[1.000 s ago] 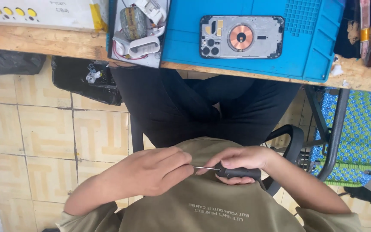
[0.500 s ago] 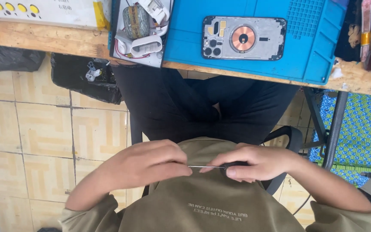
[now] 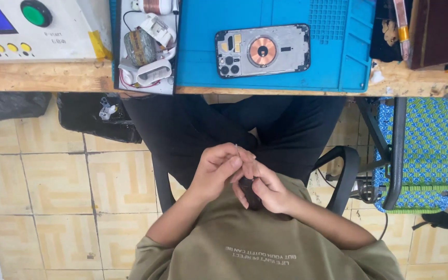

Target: Scraping adhesive and glass residue from the back of a smartphone chassis using a thin metal tool.

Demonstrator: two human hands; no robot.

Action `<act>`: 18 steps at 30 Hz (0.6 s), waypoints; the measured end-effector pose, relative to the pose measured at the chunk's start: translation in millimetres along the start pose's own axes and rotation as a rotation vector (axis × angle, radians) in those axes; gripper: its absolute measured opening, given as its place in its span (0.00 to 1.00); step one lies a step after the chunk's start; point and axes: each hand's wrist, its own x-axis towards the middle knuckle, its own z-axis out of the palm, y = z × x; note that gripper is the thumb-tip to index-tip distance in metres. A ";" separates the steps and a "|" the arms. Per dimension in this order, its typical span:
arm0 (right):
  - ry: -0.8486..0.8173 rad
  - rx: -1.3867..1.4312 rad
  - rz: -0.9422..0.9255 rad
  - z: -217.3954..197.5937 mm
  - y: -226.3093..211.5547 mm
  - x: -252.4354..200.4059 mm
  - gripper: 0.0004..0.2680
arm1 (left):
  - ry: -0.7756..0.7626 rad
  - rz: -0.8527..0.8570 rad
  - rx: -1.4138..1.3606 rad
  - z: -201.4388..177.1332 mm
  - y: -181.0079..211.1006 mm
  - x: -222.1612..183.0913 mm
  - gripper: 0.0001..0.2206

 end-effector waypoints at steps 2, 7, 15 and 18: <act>0.001 -0.069 -0.020 0.5 -5.4 8.4 0.14 | 0.123 -0.104 0.012 -5.2 -10.2 -0.7 0.08; 0.026 -0.187 -0.030 18.9 -34.3 36.7 0.15 | 0.307 -0.141 0.016 20.1 0.7 0.6 0.09; 0.157 -0.352 0.035 19.7 -16.0 25.6 0.16 | 0.487 -0.020 0.059 31.0 -0.7 10.2 0.09; 0.191 -0.289 0.064 24.3 -18.5 24.8 0.15 | 0.490 0.015 0.018 26.8 -9.5 9.5 0.09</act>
